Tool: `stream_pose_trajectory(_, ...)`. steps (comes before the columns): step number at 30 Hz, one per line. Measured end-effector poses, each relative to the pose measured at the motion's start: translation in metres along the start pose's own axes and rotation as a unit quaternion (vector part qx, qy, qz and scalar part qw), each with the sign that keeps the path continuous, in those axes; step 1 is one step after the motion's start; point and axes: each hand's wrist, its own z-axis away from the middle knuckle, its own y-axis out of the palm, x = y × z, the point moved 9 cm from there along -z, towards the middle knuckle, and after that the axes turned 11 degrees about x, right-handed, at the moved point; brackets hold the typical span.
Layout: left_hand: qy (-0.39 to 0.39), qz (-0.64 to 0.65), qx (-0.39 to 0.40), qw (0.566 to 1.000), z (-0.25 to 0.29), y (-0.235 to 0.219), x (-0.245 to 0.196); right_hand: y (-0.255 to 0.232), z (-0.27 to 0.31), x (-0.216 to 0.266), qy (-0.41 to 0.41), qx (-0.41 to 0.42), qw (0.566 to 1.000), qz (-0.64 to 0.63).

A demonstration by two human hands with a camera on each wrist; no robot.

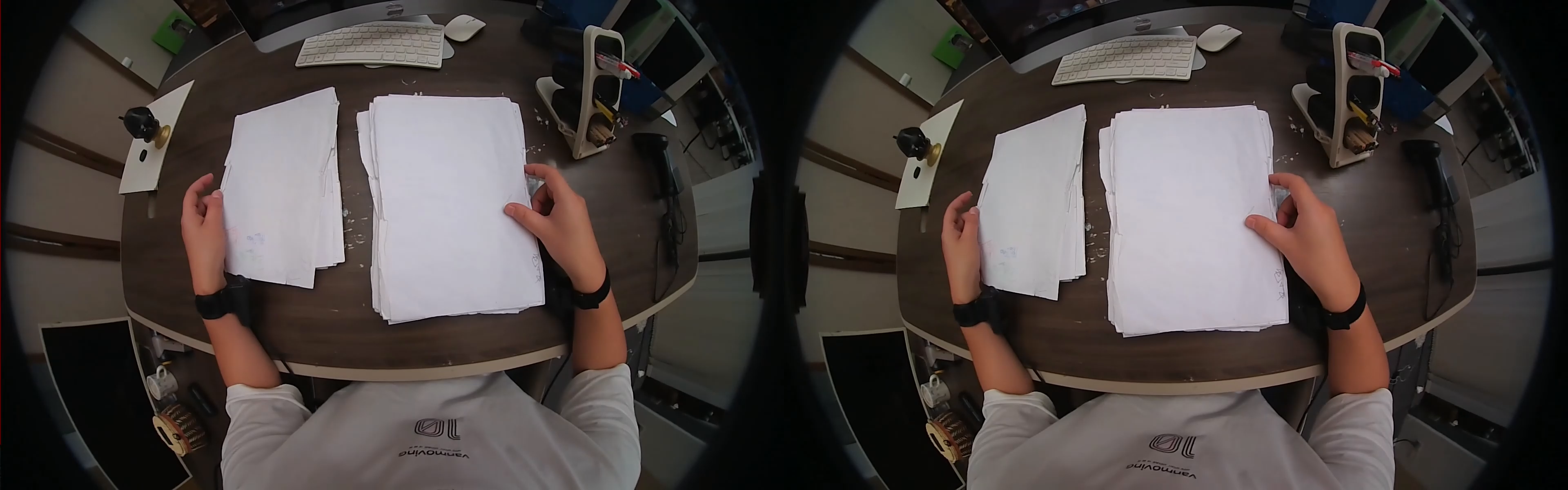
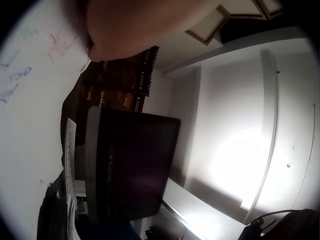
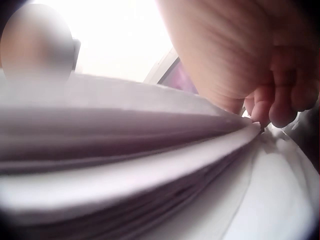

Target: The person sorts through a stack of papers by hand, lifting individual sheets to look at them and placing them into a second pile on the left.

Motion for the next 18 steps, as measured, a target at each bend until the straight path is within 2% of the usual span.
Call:
stream_pose_trajectory(1, 0.015, 0.078, 0.0, 0.997, 0.0, 0.0, -0.001, 0.0, 0.0, 0.0, -0.001, -0.001, 1.0, -0.001)
stream_pose_trajectory(4, 0.041, 0.121, -0.023, 0.992, 0.0, -0.003, -0.008, 0.001, 0.0, 0.001, -0.003, 0.004, 1.0, -0.006)
stream_pose_trajectory(9, 0.05, 0.092, -0.023, 0.994, -0.008, -0.001, 0.013, 0.003, 0.0, 0.001, -0.008, 0.011, 1.0, -0.007)
stream_pose_trajectory(11, 0.063, 0.084, -0.024, 0.994, -0.007, -0.003, 0.013, 0.003, -0.001, 0.001, -0.01, 0.011, 1.0, -0.007)
stream_pose_trajectory(16, 0.043, -0.037, 0.017, 0.998, -0.005, 0.007, 0.006, 0.003, 0.0, 0.001, -0.014, 0.011, 1.0, -0.007)
stream_pose_trajectory(18, 0.046, -0.017, 0.024, 0.999, -0.005, 0.007, 0.004, 0.003, 0.001, 0.003, -0.016, 0.007, 1.0, -0.004)
